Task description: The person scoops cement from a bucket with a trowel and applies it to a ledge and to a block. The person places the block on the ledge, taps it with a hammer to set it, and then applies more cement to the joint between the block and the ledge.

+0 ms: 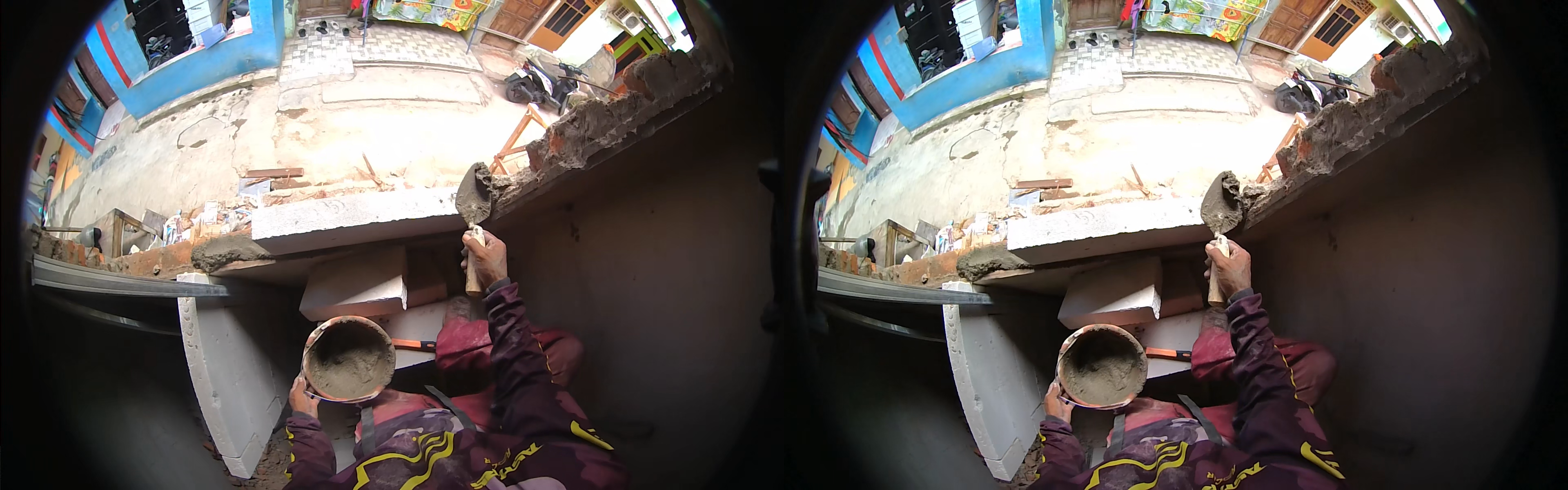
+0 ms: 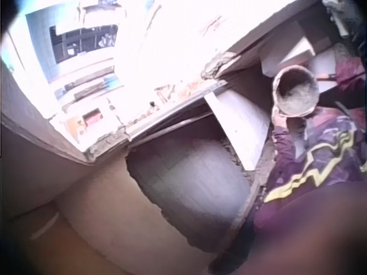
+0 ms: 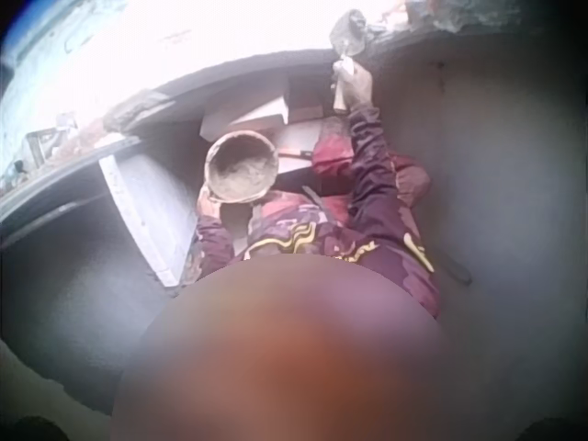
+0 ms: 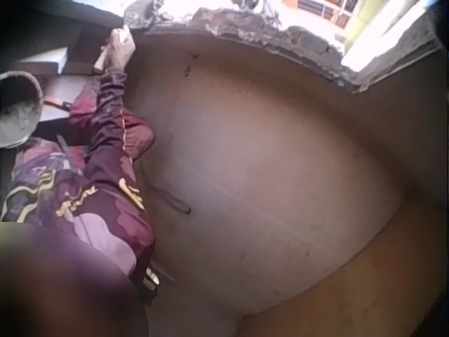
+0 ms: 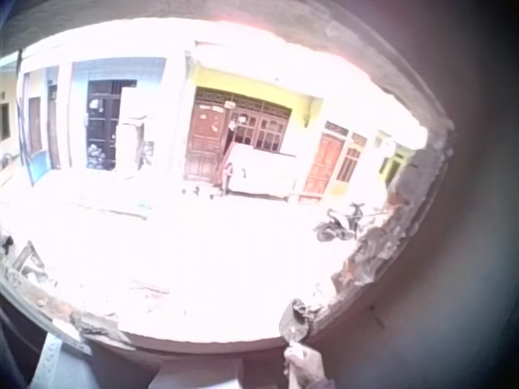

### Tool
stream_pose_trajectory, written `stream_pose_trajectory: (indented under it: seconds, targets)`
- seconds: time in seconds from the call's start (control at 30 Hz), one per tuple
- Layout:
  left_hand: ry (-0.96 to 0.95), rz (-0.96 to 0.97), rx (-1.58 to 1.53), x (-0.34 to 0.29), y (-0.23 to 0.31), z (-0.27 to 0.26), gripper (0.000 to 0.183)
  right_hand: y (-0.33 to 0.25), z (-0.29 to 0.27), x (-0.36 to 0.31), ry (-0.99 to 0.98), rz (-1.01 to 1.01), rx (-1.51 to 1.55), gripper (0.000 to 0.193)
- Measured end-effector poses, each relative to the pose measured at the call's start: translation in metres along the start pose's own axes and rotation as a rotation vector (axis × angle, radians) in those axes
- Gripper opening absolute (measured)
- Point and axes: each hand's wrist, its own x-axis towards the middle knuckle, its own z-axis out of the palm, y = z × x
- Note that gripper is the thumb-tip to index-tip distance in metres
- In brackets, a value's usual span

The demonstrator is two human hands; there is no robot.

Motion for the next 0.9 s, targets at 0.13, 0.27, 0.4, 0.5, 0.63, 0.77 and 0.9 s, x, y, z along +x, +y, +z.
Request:
stream_pose_trajectory:
  seconds: [0.13,0.27,0.4,0.5,0.63,0.77,0.9]
  targets:
    - [-0.010,-0.002,0.007,-0.001,0.002,0.002,0.047,-0.034,0.014,0.017,-0.371,0.094,0.563,0.035]
    - [0.016,0.002,0.024,-0.002,0.002,0.003,0.047,-0.038,0.010,0.051,-0.342,0.092,0.919,0.038]
    - [0.002,0.030,-0.022,-0.003,0.001,0.005,0.048,-0.030,-0.016,0.057,-0.025,0.048,1.005,0.033]
    - [-0.023,0.035,0.035,-0.004,0.003,0.005,0.049,-0.022,-0.021,0.015,-0.147,0.006,0.827,0.038]
    - [0.027,-0.029,0.017,-0.005,0.007,0.006,0.049,-0.016,-0.007,-0.072,-0.267,0.114,0.626,0.036]
    - [0.069,-0.034,0.064,-0.005,0.009,0.008,0.047,0.005,-0.005,-0.148,-0.570,0.392,0.054,0.032]
    - [0.140,-0.045,0.119,-0.009,0.007,0.013,0.045,0.073,0.012,-0.190,-0.914,0.083,-1.061,0.037]
